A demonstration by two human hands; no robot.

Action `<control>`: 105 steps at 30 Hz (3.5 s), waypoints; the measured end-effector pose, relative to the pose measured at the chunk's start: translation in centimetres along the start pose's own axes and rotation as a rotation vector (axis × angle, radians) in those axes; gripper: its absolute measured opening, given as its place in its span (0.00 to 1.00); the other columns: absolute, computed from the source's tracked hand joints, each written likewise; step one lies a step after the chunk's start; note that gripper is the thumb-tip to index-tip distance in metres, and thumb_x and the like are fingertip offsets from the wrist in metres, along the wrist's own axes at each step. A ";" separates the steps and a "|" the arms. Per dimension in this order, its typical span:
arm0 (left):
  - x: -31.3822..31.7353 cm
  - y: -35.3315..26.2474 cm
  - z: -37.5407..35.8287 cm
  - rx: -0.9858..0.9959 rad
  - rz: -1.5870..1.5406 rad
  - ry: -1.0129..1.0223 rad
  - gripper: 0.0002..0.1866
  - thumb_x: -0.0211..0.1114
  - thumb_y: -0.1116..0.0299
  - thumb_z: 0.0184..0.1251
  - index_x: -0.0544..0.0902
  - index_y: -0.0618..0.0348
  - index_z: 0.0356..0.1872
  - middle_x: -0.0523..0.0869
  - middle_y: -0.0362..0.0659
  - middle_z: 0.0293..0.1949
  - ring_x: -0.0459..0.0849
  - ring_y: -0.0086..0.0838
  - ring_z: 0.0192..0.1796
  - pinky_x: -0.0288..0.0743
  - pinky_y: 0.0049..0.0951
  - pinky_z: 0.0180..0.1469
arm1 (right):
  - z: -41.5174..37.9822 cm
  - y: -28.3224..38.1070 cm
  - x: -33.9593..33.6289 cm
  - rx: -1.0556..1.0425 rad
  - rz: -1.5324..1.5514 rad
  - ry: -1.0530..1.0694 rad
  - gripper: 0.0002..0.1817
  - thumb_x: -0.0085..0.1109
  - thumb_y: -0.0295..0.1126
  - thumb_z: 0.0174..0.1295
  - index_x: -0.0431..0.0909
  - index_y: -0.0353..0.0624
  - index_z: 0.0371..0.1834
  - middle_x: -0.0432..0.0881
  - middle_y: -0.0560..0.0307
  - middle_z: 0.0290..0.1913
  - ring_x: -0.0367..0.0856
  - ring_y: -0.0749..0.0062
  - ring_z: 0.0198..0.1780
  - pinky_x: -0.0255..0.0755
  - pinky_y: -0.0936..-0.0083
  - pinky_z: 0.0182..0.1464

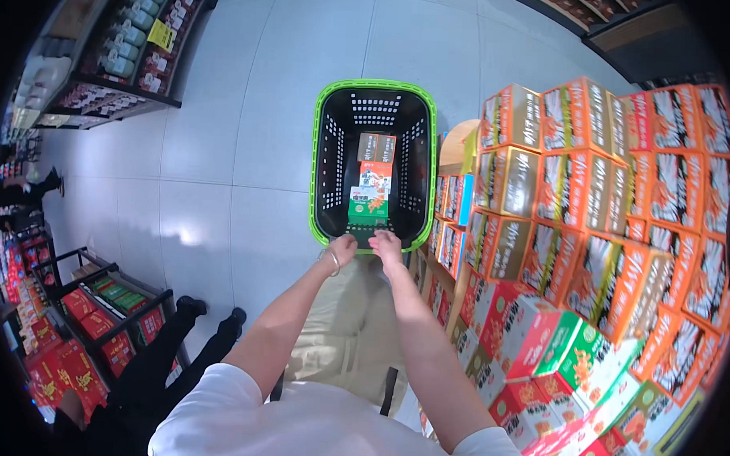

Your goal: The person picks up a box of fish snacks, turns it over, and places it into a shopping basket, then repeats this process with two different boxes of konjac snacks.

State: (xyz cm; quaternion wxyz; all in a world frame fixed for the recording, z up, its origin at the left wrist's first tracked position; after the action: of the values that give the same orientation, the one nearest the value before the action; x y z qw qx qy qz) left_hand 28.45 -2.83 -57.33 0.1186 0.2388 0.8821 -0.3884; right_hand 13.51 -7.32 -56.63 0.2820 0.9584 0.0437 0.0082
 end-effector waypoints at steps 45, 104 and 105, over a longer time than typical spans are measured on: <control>0.3 -30.5 -35.8 1.199 0.980 0.815 0.09 0.51 0.72 0.55 0.77 0.67 0.29 0.81 0.54 0.32 0.80 0.48 0.38 0.72 0.43 0.43 | -47.5 -0.1 -10.2 -0.634 -0.142 -0.584 0.11 0.48 0.32 0.59 0.72 0.36 0.26 0.73 0.42 0.24 0.74 0.54 0.26 0.65 0.66 0.29; 10.4 19.6 33.2 -0.578 -0.807 0.042 0.28 0.53 0.54 0.58 0.74 0.69 0.52 0.80 0.54 0.47 0.78 0.38 0.49 0.68 0.34 0.54 | 31.3 -8.3 -2.0 0.331 -0.175 0.197 0.36 0.50 0.54 0.61 0.59 0.38 0.63 0.68 0.52 0.60 0.66 0.69 0.61 0.66 0.62 0.57; 10.4 19.4 32.5 -0.558 -0.903 0.034 0.25 0.52 0.56 0.60 0.75 0.67 0.50 0.81 0.49 0.43 0.78 0.33 0.45 0.69 0.31 0.51 | 30.0 -7.4 -1.6 0.271 -0.168 0.164 0.34 0.48 0.52 0.62 0.59 0.38 0.63 0.68 0.52 0.60 0.67 0.69 0.61 0.66 0.64 0.57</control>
State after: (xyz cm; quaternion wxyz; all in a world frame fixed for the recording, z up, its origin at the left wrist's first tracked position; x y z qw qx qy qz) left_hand 30.23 -12.18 -95.43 -0.0157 -0.1990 0.9687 -0.1475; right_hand 12.50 -17.42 -85.82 0.1451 0.9767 0.1472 0.0568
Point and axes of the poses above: each hand's wrist, its own z-axis towards the middle knuckle, its own x-axis out of the palm, y = z × x, the point moved 1 cm from there along z, towards the middle knuckle
